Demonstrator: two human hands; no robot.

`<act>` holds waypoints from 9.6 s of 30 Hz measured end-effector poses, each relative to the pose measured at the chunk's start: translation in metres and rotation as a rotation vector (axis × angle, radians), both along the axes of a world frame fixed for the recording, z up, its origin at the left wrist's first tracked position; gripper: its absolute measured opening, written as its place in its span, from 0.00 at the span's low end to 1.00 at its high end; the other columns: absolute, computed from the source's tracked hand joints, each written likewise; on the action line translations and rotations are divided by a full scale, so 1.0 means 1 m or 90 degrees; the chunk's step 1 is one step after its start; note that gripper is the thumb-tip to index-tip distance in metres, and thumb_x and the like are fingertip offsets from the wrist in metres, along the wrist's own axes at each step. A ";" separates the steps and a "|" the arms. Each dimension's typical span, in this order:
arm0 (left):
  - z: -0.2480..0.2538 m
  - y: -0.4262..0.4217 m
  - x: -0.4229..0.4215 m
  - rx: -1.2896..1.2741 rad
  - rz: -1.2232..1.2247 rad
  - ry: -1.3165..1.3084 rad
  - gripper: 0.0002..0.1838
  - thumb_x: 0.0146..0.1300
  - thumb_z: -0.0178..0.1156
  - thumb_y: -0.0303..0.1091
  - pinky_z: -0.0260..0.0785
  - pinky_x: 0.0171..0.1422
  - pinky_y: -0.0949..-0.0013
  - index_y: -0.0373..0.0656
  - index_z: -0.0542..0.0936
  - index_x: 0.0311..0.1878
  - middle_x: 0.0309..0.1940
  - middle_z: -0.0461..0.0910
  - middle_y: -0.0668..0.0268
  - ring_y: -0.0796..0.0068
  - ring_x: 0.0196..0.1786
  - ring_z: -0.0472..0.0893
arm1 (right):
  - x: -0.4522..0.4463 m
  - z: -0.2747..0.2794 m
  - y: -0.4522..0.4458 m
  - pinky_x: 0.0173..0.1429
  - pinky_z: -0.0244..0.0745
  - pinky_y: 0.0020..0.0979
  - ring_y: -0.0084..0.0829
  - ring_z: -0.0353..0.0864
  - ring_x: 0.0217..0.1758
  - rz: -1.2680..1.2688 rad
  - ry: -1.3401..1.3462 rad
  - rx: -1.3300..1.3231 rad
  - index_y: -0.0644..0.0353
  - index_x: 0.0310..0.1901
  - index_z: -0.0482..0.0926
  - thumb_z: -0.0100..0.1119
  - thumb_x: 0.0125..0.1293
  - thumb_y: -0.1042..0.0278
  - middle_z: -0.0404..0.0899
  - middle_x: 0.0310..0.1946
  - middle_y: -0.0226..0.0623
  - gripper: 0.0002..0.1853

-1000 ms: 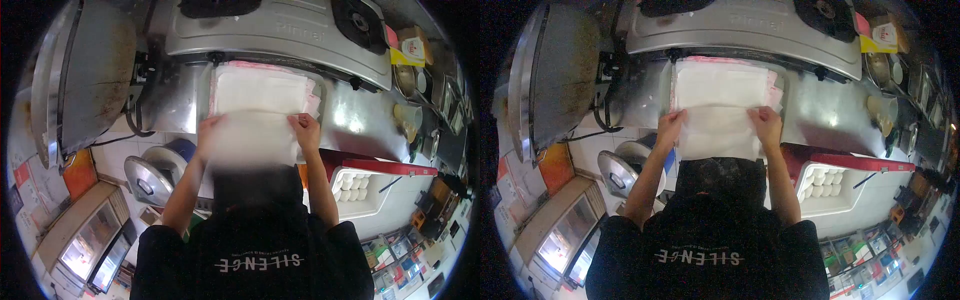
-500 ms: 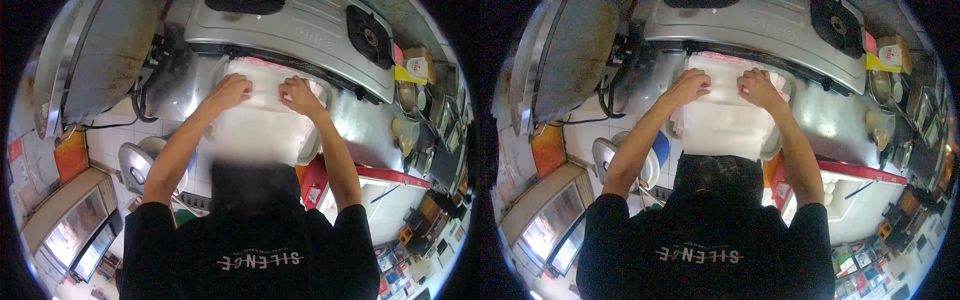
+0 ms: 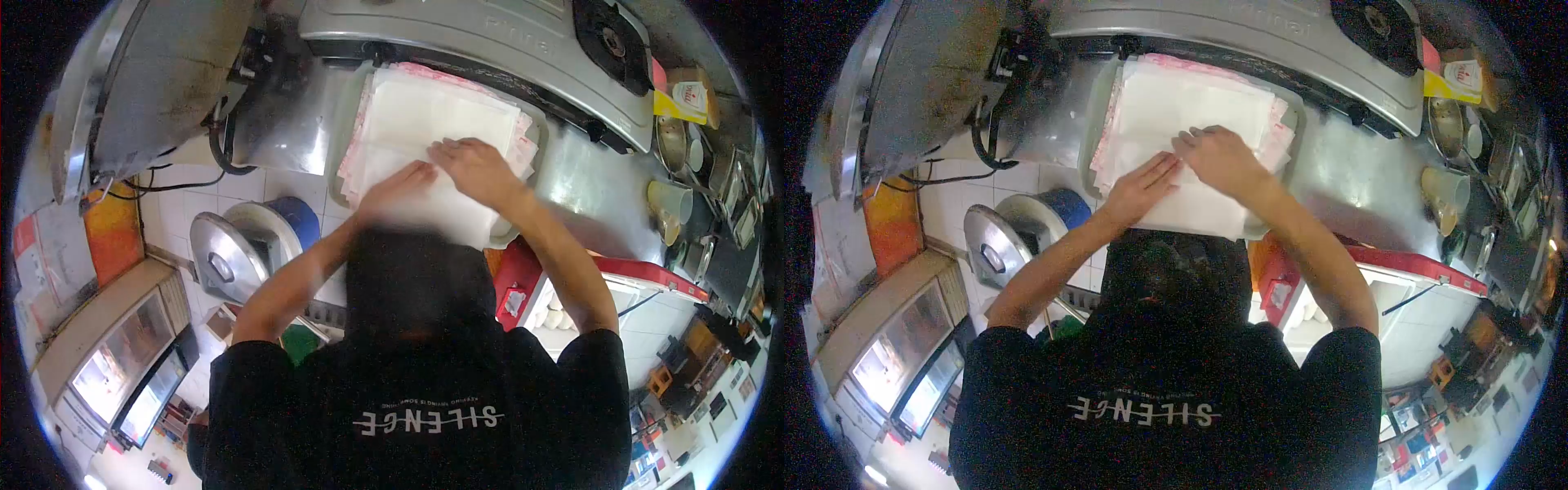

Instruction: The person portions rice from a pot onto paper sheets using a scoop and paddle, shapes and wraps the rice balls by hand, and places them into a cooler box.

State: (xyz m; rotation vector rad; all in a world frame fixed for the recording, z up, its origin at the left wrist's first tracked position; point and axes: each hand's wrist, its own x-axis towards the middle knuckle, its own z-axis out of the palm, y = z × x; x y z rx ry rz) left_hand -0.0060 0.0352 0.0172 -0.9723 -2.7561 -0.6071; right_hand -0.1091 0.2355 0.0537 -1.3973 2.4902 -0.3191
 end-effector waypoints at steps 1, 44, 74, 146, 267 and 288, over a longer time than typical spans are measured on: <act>-0.002 0.000 -0.004 -0.028 0.008 0.028 0.19 0.62 0.64 0.36 0.75 0.65 0.65 0.37 0.82 0.54 0.55 0.82 0.59 0.59 0.63 0.79 | 0.012 -0.014 0.002 0.63 0.76 0.40 0.44 0.82 0.59 0.022 0.118 -0.119 0.64 0.53 0.78 0.53 0.63 0.70 0.82 0.53 0.48 0.17; -0.011 0.006 0.016 0.151 0.311 -0.205 0.08 0.55 0.70 0.26 0.76 0.39 0.69 0.40 0.86 0.40 0.35 0.85 0.59 0.67 0.36 0.85 | 0.119 -0.057 0.017 0.46 0.82 0.39 0.47 0.78 0.40 -0.466 0.038 -0.285 0.61 0.48 0.78 0.55 0.63 0.73 0.76 0.42 0.44 0.12; 0.075 0.069 0.060 0.380 -0.014 -0.877 0.26 0.79 0.47 0.44 0.72 0.61 0.66 0.33 0.68 0.68 0.57 0.78 0.60 0.71 0.56 0.78 | 0.279 0.127 0.077 0.43 0.79 0.43 0.49 0.85 0.36 -0.869 -0.225 -0.513 0.67 0.50 0.75 0.58 0.52 0.75 0.82 0.31 0.55 0.20; 0.206 -0.175 0.216 0.260 0.368 -0.392 0.13 0.74 0.53 0.29 0.78 0.47 0.71 0.35 0.81 0.54 0.37 0.87 0.59 0.74 0.40 0.86 | 0.256 0.074 -0.071 0.44 0.72 0.56 0.60 0.79 0.38 -0.171 -0.288 -0.214 0.63 0.41 0.77 0.46 0.74 0.66 0.79 0.32 0.57 0.11; 0.368 -0.556 -0.013 0.388 0.577 0.090 0.19 0.75 0.48 0.31 0.71 0.40 0.68 0.35 0.76 0.64 0.32 0.81 0.55 0.68 0.33 0.80 | -0.128 0.356 -0.587 0.15 0.52 0.18 0.13 0.57 0.16 -0.350 -0.842 -0.189 0.54 0.48 0.71 0.45 0.79 0.59 0.68 0.29 0.28 0.09; 0.367 -0.510 -0.111 0.312 0.443 0.009 0.15 0.70 0.50 0.29 0.72 0.46 0.47 0.31 0.81 0.50 0.33 0.80 0.37 0.38 0.38 0.81 | -0.103 0.328 -0.539 0.20 0.60 0.21 0.18 0.62 0.23 -0.413 -1.098 -0.550 0.62 0.50 0.62 0.40 0.77 0.69 0.65 0.31 0.34 0.07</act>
